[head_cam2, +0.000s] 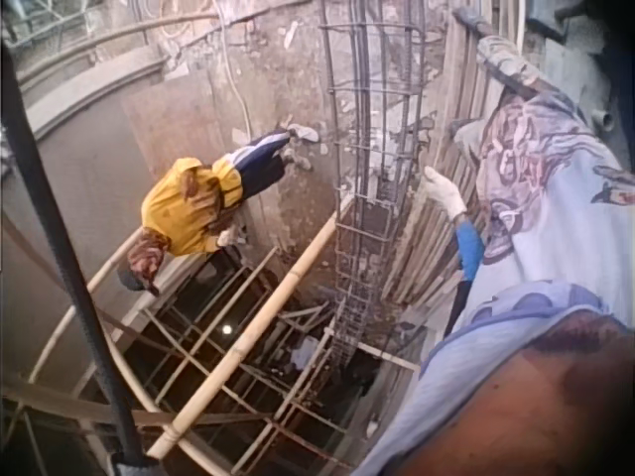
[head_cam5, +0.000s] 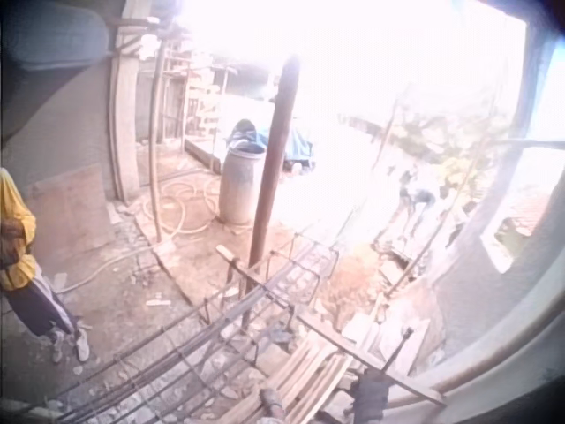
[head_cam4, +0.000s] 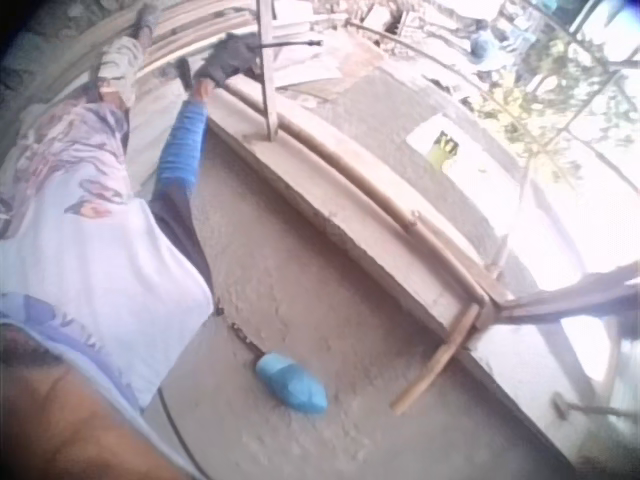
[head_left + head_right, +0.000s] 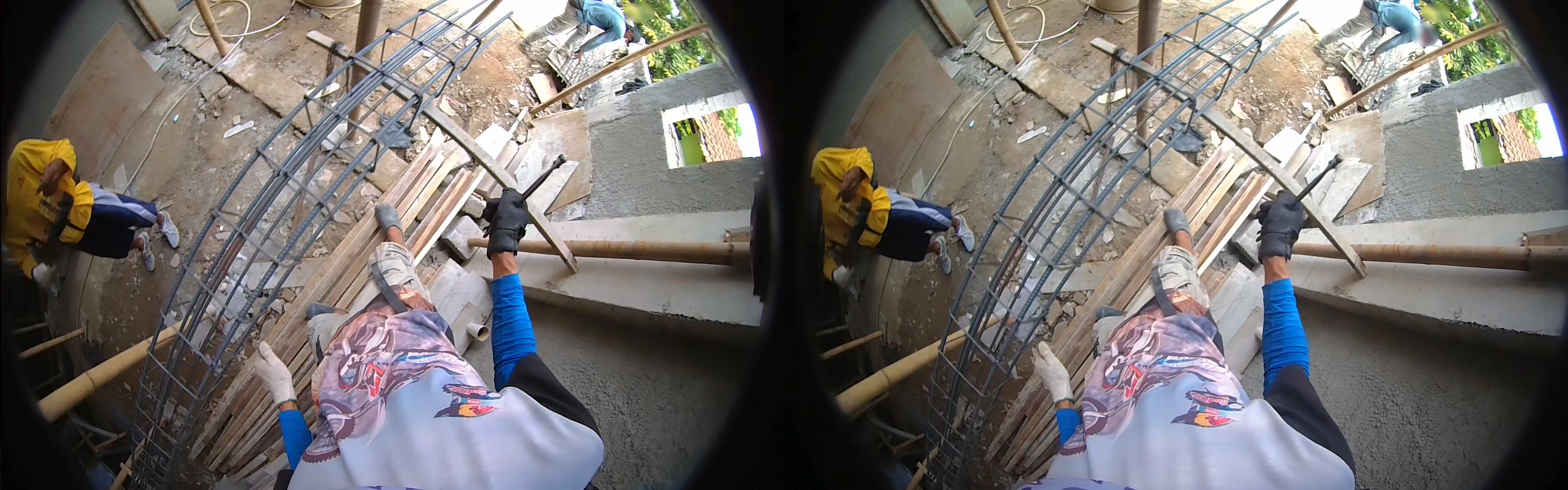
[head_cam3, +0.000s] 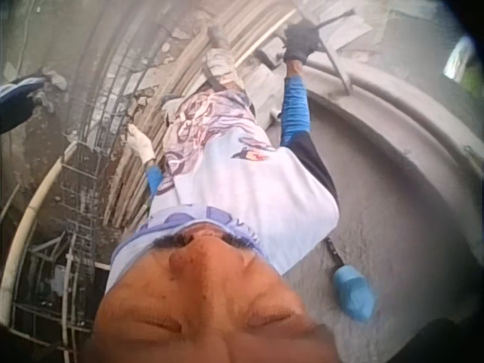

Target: The person assembles a cylindrical rebar cage by hand, positioning and tying intersecting steel bars with wire. The worker uses pliers to twist and secure the wire at multiple joints along the cage. Another worker is visible in the background, but the camera wearer performs the tying throughout.

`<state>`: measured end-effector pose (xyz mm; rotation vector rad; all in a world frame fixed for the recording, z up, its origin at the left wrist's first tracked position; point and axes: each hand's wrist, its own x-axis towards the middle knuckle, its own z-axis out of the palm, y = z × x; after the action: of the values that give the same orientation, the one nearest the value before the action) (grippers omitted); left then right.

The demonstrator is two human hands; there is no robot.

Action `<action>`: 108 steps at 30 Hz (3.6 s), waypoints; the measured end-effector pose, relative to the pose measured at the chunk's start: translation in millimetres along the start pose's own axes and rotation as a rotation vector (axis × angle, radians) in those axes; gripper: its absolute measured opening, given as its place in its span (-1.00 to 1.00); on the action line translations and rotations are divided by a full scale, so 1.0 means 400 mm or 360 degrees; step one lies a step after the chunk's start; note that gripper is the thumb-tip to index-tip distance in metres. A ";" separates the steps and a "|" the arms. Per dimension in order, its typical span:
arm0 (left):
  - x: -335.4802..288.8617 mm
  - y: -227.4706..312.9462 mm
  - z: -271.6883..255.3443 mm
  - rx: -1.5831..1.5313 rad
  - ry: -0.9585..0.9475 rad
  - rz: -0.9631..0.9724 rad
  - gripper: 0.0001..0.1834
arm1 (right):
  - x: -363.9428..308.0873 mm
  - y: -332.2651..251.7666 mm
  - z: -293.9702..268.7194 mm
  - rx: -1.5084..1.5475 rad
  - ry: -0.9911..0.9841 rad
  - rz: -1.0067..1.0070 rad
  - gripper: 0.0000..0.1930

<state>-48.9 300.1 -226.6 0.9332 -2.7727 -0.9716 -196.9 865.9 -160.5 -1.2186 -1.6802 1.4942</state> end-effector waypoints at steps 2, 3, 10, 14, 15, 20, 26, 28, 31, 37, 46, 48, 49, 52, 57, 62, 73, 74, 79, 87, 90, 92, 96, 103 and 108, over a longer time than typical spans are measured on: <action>-0.002 0.050 0.045 -0.0064 -0.0018 -0.0065 -0.24 | 0.116 0.000 0.039 -0.0206 0.0146 -0.0142 -0.66; 0.002 0.076 0.065 0.0020 -0.0068 -0.0254 -0.24 | 0.183 -0.013 0.047 -0.0501 0.0083 -0.0232 -0.71; 0.068 0.297 0.183 0.0136 -0.0036 -0.0663 -0.21 | 0.496 -0.079 0.134 -0.1009 -0.0029 -0.0785 -0.71; 0.109 0.390 0.219 0.0105 0.0164 -0.0669 -0.06 | 0.613 -0.086 0.147 -0.1196 -0.0138 -0.0943 -0.76; 0.102 0.397 0.224 0.0040 0.0188 -0.0787 -0.02 | 0.634 -0.078 0.151 -0.1250 -0.0171 -0.0976 -0.75; 0.105 0.385 0.237 -0.0275 0.0528 -0.1057 0.00 | 0.674 0.007 0.182 -0.1086 -0.0267 -0.0778 -0.68; 0.156 0.404 0.215 -0.0872 0.0626 -0.1440 -0.07 | 0.608 0.068 0.198 -0.1035 -0.0361 -0.0604 -0.70; 0.181 0.427 0.232 -0.1038 0.0726 -0.1572 -0.11 | 0.583 0.067 0.208 -0.1143 -0.0360 -0.0491 -0.73; 0.210 0.449 0.267 -0.1075 0.0951 -0.1579 -0.18 | 0.556 0.075 0.222 -0.1246 -0.0314 -0.0429 -0.75; 0.202 0.436 0.276 -0.1287 0.0879 -0.1534 -0.31 | 0.553 0.138 0.228 -0.1295 -0.0346 -0.0430 -0.65; 0.229 0.443 0.287 -0.1087 0.0941 -0.1675 0.05 | 0.586 0.160 0.238 -0.1383 -0.0360 -0.0275 -0.55; 0.231 0.463 0.288 -0.1126 0.0987 -0.1609 0.10 | 0.602 0.170 0.234 -0.1333 -0.0405 -0.0272 -0.54; 0.231 0.476 0.286 -0.1111 0.1015 -0.1683 0.13 | 0.612 0.175 0.230 -0.1357 -0.0461 -0.0300 -0.54; 0.251 0.515 0.280 -0.1394 0.1092 -0.1817 0.14 | 0.638 0.194 0.242 -0.1413 -0.0614 -0.0357 -0.54; 0.274 0.491 0.295 -0.1384 0.1209 -0.1776 0.10 | 0.657 0.213 0.274 -0.1473 -0.0713 -0.0474 -0.58; 0.265 0.428 0.314 -0.1015 0.1257 -0.1653 0.04 | 0.664 0.226 0.268 -0.1456 -0.0746 -0.0381 -0.57; 0.246 0.541 0.268 -0.0580 0.1068 -0.1783 -0.07 | 0.586 0.246 0.411 -0.0944 -0.1120 -0.0924 -0.68; 0.244 0.541 0.265 -0.0576 0.1043 -0.1771 -0.07 | 0.575 0.242 0.433 -0.0932 -0.1164 -0.0932 -0.68; 0.235 0.545 0.258 -0.0505 0.0935 -0.1731 -0.11 | 0.494 0.234 0.536 -0.0843 -0.1305 -0.1000 -0.69; 0.231 0.556 0.238 -0.0588 0.0853 -0.1760 -0.10 | 0.431 0.228 0.618 -0.0789 -0.1439 -0.1098 -0.69; 0.226 0.552 0.245 -0.0625 0.0850 -0.1761 -0.10 | 0.446 0.230 0.618 -0.0798 -0.1466 -0.1116 -0.69; 0.223 0.550 0.247 -0.0602 0.0827 -0.1750 -0.11 | 0.453 0.232 0.619 -0.0806 -0.1492 -0.1125 -0.69; 0.225 0.551 0.248 -0.0573 0.0828 -0.1719 -0.12 | 0.445 0.232 0.631 -0.0803 -0.1510 -0.1132 -0.70; 0.228 0.558 0.243 -0.0605 0.0864 -0.1792 -0.14 | 0.411 0.225 0.654 -0.0744 -0.1520 -0.1138 -0.70; 0.222 0.559 0.238 -0.0516 0.0827 -0.1709 -0.14 | 0.425 0.232 0.643 -0.0764 -0.1531 -0.1151 -0.70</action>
<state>-261.9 440.8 -184.2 2.2409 -1.5258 -0.9715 -469.0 901.0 -328.9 0.1058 -2.7965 1.2697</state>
